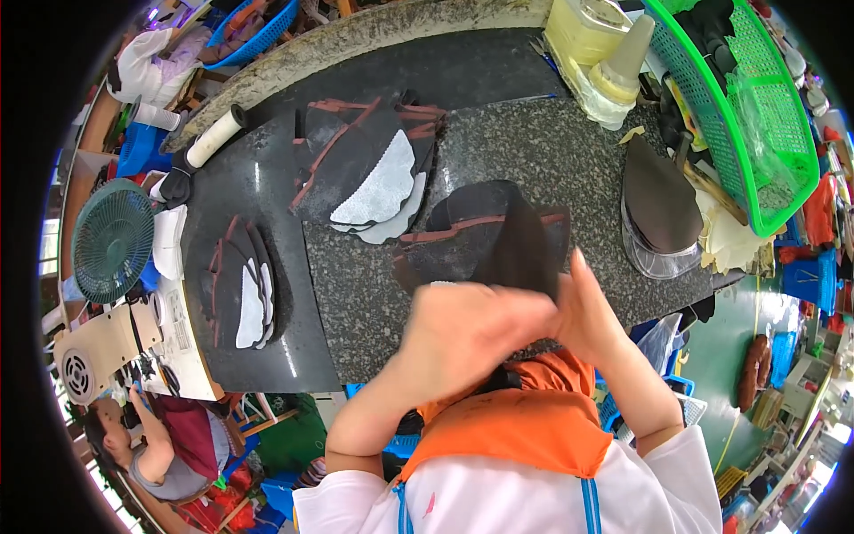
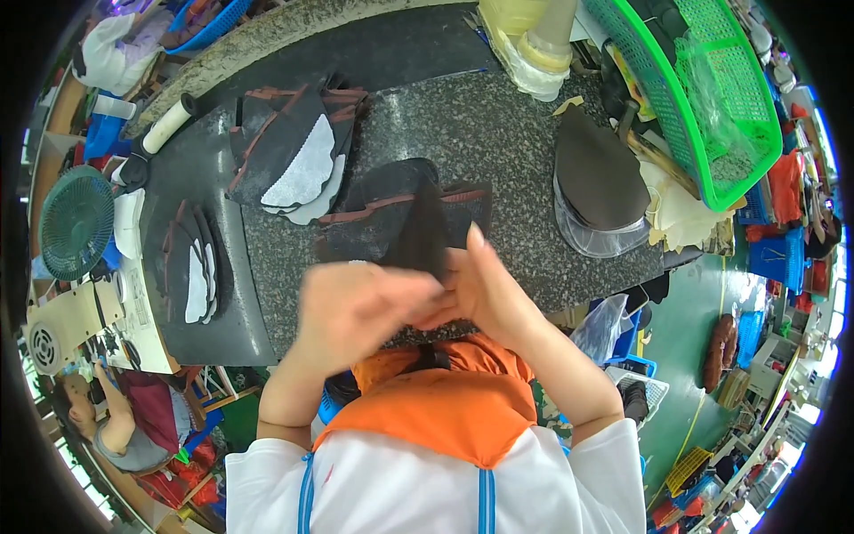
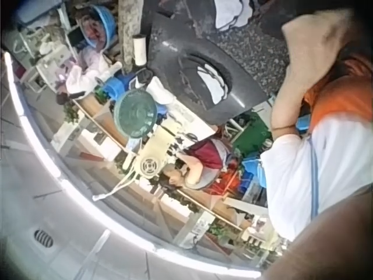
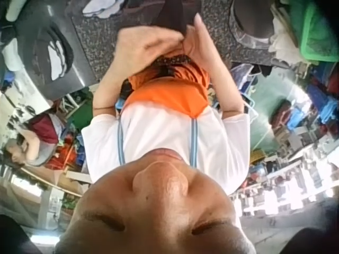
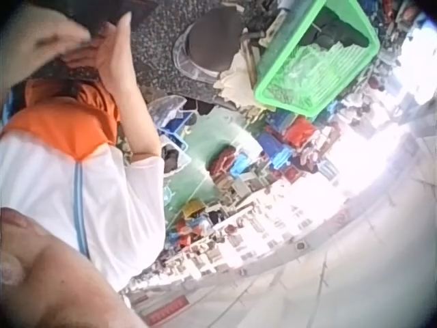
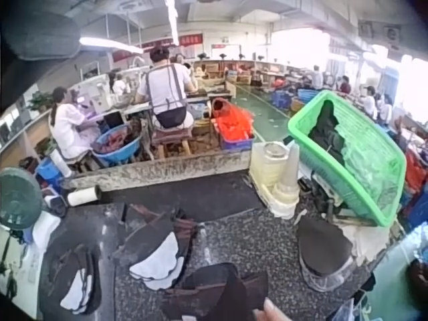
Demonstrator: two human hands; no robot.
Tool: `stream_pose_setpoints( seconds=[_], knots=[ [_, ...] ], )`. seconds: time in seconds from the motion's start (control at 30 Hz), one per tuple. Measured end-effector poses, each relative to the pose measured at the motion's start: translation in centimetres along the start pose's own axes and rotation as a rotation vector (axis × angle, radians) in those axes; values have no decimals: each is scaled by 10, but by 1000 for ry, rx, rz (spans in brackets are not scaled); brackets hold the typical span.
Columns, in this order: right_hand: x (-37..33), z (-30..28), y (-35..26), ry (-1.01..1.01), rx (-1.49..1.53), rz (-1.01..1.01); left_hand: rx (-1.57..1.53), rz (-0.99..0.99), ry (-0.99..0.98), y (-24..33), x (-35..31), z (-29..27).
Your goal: The person assembles small, multi-layered material components by aligning and stacking them by hand.
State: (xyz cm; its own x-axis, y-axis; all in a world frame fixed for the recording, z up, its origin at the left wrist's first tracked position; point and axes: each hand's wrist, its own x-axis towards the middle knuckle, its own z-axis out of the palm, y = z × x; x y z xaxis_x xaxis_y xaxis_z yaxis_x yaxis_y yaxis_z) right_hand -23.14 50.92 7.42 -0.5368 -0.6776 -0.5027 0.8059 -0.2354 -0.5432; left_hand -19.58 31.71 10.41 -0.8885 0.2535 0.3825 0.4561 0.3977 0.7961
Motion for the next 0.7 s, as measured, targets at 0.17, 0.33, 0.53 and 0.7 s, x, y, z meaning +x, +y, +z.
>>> stream_pose_setpoints(
  seconds=[0.17, 0.33, 0.53, 0.7],
  knots=[
    [2, 2, -7, -266, 553, -114, -123, -61, 498, 0, -26, 4],
    [-4, -14, -2, -368, 376, -206, -1817, -620, 311, -18, -40, 29],
    [-2, 6, -4, 77, -3, -337, -1432, -705, 448, -26, -39, 35],
    [13, -4, 16, 599, -445, -805, -1300, -584, 735, -15, -33, 30]
  ],
)
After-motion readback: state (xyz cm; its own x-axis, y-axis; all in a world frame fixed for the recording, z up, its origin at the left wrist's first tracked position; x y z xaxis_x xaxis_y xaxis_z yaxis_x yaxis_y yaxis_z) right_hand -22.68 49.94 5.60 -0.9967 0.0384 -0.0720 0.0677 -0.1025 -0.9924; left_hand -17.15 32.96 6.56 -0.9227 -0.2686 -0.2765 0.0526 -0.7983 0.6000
